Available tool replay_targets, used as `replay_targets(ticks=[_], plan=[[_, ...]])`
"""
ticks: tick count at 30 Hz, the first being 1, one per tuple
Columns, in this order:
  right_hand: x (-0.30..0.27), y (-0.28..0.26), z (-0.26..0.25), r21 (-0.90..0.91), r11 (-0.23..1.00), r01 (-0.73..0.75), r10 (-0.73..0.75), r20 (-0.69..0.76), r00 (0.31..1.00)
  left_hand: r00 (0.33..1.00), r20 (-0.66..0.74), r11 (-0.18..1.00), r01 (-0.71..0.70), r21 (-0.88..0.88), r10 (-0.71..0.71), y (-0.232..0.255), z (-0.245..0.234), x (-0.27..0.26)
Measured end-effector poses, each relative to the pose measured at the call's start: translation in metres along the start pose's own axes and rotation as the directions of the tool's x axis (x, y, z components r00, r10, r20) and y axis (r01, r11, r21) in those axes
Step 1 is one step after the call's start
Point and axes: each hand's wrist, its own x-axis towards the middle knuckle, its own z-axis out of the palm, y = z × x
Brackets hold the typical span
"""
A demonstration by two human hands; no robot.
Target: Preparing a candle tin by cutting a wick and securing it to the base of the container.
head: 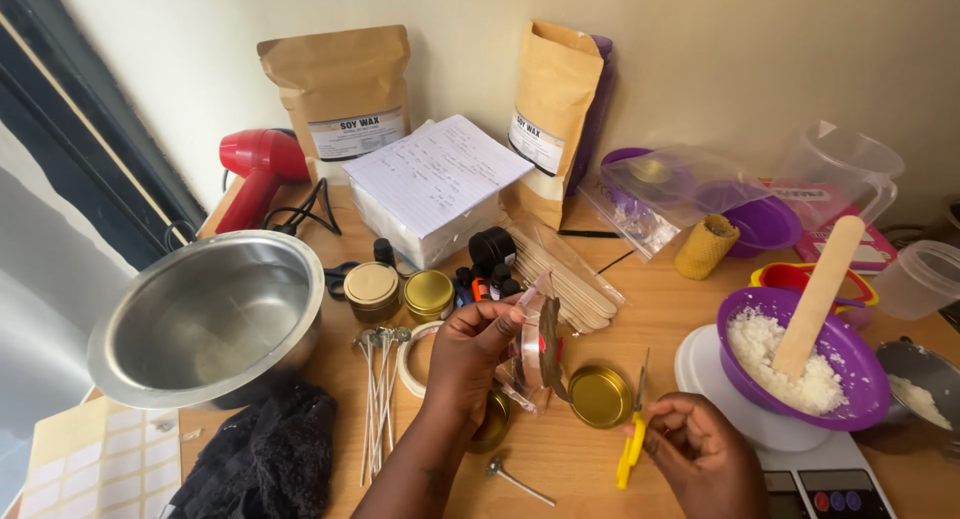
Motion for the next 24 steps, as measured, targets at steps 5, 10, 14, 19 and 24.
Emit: replay_targets(ticks=[5,10,14,19,24], plan=[[-0.01,0.006,-0.01,-0.339,0.918,0.206,-0.196,0.063,0.979,1.0,0.028,1.0,-0.002,-0.016,0.002,0.001,0.003,-0.002],[-0.006,0.016,-0.02,-0.418,0.88,0.227,-0.179,0.152,0.972,0.999,0.034,1.0,0.008,0.024,-0.009,0.003,0.004,-0.005],[-0.009,-0.036,-0.001,-0.355,0.919,0.173,-0.149,0.094,0.984,0.999,0.05,1.0,-0.003,0.009,0.002,0.0,0.003,-0.003],[0.008,-0.12,0.033,-0.198,0.98,-0.028,0.062,0.169,0.984,0.995,0.096,0.999,-0.035,-0.039,0.038,-0.014,0.002,0.003],[0.048,-0.112,0.06,0.315,0.902,-0.295,0.127,0.46,0.879,0.972,0.154,0.981,-0.186,0.053,0.176,-0.017,0.001,0.007]])
